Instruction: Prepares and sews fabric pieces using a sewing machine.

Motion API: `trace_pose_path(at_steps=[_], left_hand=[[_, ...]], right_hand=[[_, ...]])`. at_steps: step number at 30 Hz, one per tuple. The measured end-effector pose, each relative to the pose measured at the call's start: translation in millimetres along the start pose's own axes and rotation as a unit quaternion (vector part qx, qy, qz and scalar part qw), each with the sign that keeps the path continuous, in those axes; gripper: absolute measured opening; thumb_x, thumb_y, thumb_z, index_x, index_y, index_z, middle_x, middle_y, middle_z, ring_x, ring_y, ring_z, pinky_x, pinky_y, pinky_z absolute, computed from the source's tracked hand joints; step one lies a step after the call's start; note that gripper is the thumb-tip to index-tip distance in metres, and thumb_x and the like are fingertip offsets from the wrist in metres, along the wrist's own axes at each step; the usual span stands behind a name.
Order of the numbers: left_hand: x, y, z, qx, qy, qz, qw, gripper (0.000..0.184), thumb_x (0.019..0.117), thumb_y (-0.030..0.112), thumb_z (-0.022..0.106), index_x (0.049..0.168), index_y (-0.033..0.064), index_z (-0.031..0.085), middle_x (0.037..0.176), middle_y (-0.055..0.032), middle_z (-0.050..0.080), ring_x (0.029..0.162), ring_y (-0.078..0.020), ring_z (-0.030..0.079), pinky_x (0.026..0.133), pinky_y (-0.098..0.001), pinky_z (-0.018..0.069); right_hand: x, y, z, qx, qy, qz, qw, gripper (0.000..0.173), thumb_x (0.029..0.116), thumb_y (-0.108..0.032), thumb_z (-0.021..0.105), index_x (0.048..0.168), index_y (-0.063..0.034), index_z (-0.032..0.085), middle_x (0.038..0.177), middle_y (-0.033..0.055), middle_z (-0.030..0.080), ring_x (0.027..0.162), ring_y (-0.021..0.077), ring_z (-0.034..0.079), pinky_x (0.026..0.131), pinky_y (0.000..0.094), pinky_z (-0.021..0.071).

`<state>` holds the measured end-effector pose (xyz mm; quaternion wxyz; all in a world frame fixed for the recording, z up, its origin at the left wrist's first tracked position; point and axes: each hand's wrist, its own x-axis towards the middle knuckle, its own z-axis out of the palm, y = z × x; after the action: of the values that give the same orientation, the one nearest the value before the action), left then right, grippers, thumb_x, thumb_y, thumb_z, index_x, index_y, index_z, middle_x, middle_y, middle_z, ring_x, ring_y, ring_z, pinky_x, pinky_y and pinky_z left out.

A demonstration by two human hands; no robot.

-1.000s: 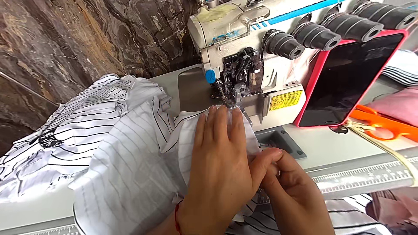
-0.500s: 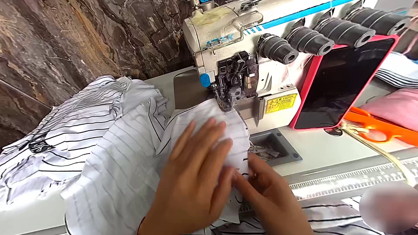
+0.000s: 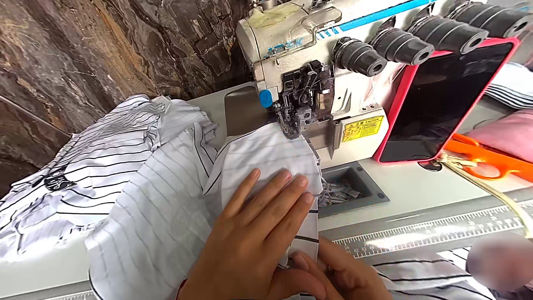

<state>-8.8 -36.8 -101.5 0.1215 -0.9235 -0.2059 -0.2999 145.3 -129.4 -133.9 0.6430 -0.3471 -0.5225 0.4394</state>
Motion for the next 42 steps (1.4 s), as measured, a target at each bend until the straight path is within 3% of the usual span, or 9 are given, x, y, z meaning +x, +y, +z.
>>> trace_pose_path(at_steps=[6,9,16,21,25,30,34,39,42], left_hand=[[17,-10,0,0.002,0.005,-0.001,1.000,0.077,0.1064,0.062,0.017,0.140,0.0078,0.061,0.150,-0.0027,0.058,0.147,-0.0155,0.043,0.125,-0.0444,0.0257],[27,-19,-3,-0.001,0.002,-0.009,1.000,0.075,0.1081,0.058,0.018,0.139,0.0062,0.062,0.149,-0.0047,0.058,0.145,-0.0170,0.047,0.123,-0.0444,0.0309],[39,-50,-11,-0.061,-0.019,-0.038,0.997,0.065,0.1092,0.050,0.027,0.135,0.0055,0.066,0.145,-0.0059,0.062,0.140,-0.0184,0.052,0.119,-0.0417,0.0374],[46,-77,-16,-0.092,-0.046,-0.068,0.992,0.062,0.1101,0.047,0.027,0.136,0.0062,0.066,0.144,-0.0052,0.062,0.139,-0.0165,0.052,0.119,-0.0373,0.0380],[37,-90,-19,-0.100,-0.049,-0.106,0.988,0.061,0.1100,0.047,0.026,0.138,0.0086,0.065,0.146,-0.0024,0.060,0.142,-0.0144,0.049,0.119,-0.0374,0.0382],[26,-82,-31,-0.105,-0.037,-0.130,0.985,0.058,0.1083,0.048,0.033,0.135,0.0091,0.067,0.143,-0.0024,0.062,0.140,-0.0141,0.051,0.117,-0.0362,0.0408],[35,-68,-36,-0.096,-0.039,-0.147,0.984,0.057,0.1050,0.052,0.040,0.128,0.0085,0.069,0.135,-0.0037,0.066,0.129,-0.0138,0.060,0.108,-0.0372,0.0492],[36,-40,-34,-0.088,-0.036,-0.104,0.990,0.065,0.1026,0.062,0.038,0.126,0.0105,0.071,0.130,-0.0028,0.067,0.124,-0.0147,0.061,0.105,-0.0384,0.0490],[32,-33,-31,-0.035,0.001,-0.105,0.994,0.062,0.1029,0.058,0.040,0.125,0.0089,0.071,0.125,-0.0054,0.069,0.116,-0.0180,0.063,0.097,-0.0385,0.0506]], right_hand=[[19,-2,0,-0.020,0.025,-0.017,0.999,0.016,0.1031,-0.003,0.054,0.111,0.0070,0.064,0.089,-0.0059,0.071,0.081,-0.0075,0.063,0.075,0.0145,0.0545],[32,-1,2,-0.034,0.043,-0.031,0.998,0.018,0.1020,-0.003,0.056,0.113,0.0065,0.065,0.089,-0.0065,0.071,0.079,-0.0074,0.063,0.073,0.0135,0.0546],[41,4,9,-0.047,0.062,-0.030,0.997,0.015,0.1002,-0.003,0.058,0.109,0.0054,0.068,0.097,-0.0013,0.074,0.088,-0.0042,0.069,0.080,0.0153,0.0580],[44,4,14,-0.069,0.055,-0.009,0.996,0.015,0.1024,-0.009,0.058,0.105,0.0018,0.069,0.091,-0.0019,0.074,0.082,-0.0048,0.068,0.075,0.0145,0.0576],[40,3,16,-0.065,0.033,-0.012,0.997,0.016,0.1017,-0.008,0.059,0.103,0.0035,0.069,0.091,-0.0010,0.074,0.083,-0.0058,0.068,0.077,0.0148,0.0568],[31,4,18,-0.058,0.002,0.001,0.998,0.017,0.1016,-0.008,0.059,0.105,0.0052,0.068,0.091,0.0006,0.074,0.084,-0.0056,0.068,0.078,0.0159,0.0565],[25,4,20,-0.054,-0.019,0.012,0.998,0.017,0.1024,-0.008,0.057,0.107,0.0052,0.068,0.092,0.0009,0.074,0.086,-0.0050,0.068,0.080,0.0168,0.0564],[9,1,24,-0.090,-0.066,-0.004,0.994,0.019,0.1009,-0.004,0.057,0.102,0.0103,0.069,0.083,0.0133,0.072,0.076,0.0052,0.068,0.072,0.0218,0.0547],[2,4,23,-0.120,-0.112,-0.008,0.986,0.020,0.1005,-0.005,0.058,0.094,0.0106,0.069,0.076,0.0170,0.069,0.069,0.0101,0.066,0.066,0.0234,0.0515]])
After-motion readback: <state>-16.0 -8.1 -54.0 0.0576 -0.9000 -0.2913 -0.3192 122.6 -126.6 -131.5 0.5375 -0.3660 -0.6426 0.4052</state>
